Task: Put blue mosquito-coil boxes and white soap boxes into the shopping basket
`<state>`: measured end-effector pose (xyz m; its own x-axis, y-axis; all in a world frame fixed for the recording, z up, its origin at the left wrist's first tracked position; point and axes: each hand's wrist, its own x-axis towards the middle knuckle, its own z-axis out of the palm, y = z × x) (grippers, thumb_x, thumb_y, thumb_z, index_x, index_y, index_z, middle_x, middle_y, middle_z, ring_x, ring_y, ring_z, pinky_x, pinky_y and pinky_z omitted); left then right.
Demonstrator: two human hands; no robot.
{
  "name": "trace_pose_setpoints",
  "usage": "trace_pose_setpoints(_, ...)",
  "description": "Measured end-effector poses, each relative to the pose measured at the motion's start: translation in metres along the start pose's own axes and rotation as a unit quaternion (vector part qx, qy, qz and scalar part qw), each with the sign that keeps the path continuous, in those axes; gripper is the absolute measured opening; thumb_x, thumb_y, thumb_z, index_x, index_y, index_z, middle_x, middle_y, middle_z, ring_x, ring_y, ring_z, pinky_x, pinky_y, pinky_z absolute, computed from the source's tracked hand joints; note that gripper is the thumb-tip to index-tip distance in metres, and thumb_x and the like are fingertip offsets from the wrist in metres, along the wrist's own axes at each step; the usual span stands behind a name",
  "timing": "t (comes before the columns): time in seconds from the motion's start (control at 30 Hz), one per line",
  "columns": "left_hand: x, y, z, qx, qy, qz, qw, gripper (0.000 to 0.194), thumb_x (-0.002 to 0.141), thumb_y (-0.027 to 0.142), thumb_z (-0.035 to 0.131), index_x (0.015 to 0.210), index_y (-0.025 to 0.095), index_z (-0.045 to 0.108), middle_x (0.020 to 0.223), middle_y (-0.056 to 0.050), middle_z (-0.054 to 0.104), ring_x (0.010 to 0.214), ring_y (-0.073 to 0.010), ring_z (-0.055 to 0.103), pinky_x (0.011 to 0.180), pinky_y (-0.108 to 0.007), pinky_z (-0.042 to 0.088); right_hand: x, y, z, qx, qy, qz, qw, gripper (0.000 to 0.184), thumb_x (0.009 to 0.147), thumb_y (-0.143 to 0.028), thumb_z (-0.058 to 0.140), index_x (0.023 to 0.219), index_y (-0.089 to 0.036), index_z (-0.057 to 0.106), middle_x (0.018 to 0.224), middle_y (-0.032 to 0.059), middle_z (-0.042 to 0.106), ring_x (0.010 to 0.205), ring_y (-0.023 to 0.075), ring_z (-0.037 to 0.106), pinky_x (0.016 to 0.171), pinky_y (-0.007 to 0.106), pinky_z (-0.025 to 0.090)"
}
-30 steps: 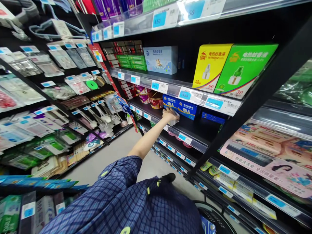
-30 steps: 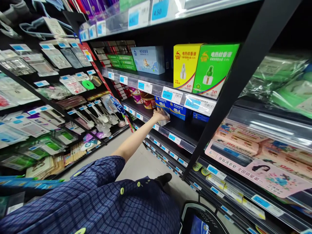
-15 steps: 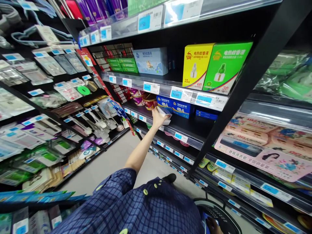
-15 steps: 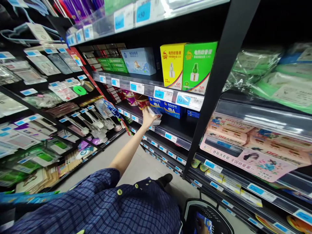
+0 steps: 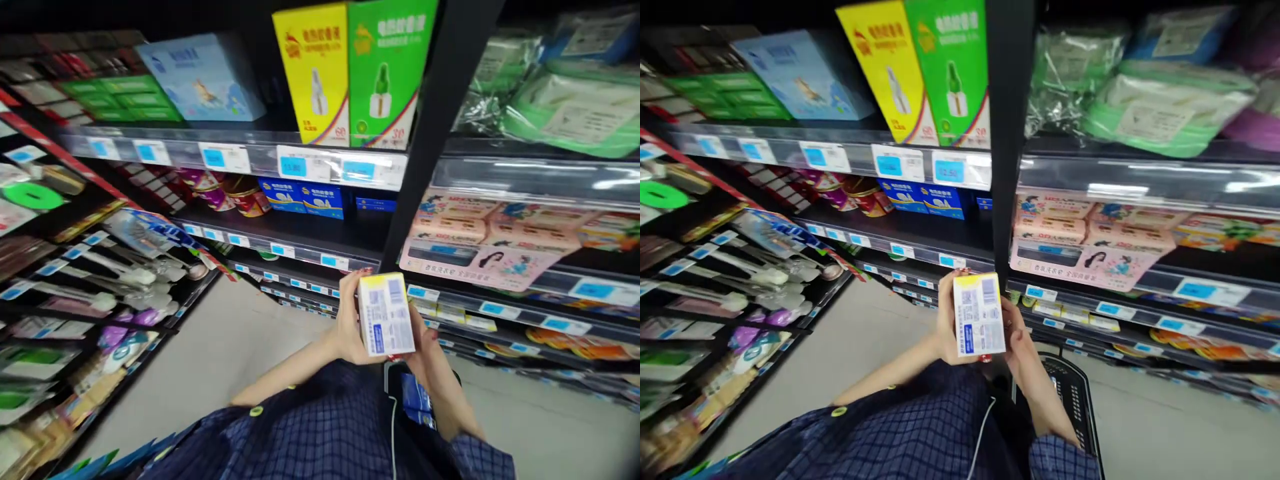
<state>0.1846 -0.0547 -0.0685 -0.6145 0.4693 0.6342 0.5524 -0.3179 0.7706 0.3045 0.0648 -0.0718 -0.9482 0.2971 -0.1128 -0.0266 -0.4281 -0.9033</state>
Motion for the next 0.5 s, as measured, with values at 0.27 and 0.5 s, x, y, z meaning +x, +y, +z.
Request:
trace_pose_setpoints(0.27,-0.03,-0.004,0.036,-0.227,-0.167,-0.226,0.932,0.104,0.067,0.077,0.066,0.152,0.036,0.023,0.163,-0.007,0.016,0.148,-0.0388,0.02,0.121,-0.059,0.019,-0.059,0.02,-0.023,-0.062,0.16,-0.013,0.985,0.07,0.081,-0.054,0.068,0.142,-0.03,0.045,0.143,0.0073,0.052,0.133,0.0301,0.048,0.113,0.048,0.04)
trace_pose_setpoints(0.5,-0.058,-0.006,0.072,-0.416,-0.093,-0.521,0.74,0.089,0.072,0.079,0.058,0.143,0.027,0.045,0.146,-0.008,0.052,0.142,-0.0357,0.038,0.119,-0.052,0.03,-0.071,0.046,-0.008,-0.2,0.224,-0.064,0.952,0.082,0.087,-0.047,0.059,0.152,-0.022,0.017,0.156,0.0138,0.029,0.144,0.0267,0.032,0.12,0.045,0.029)
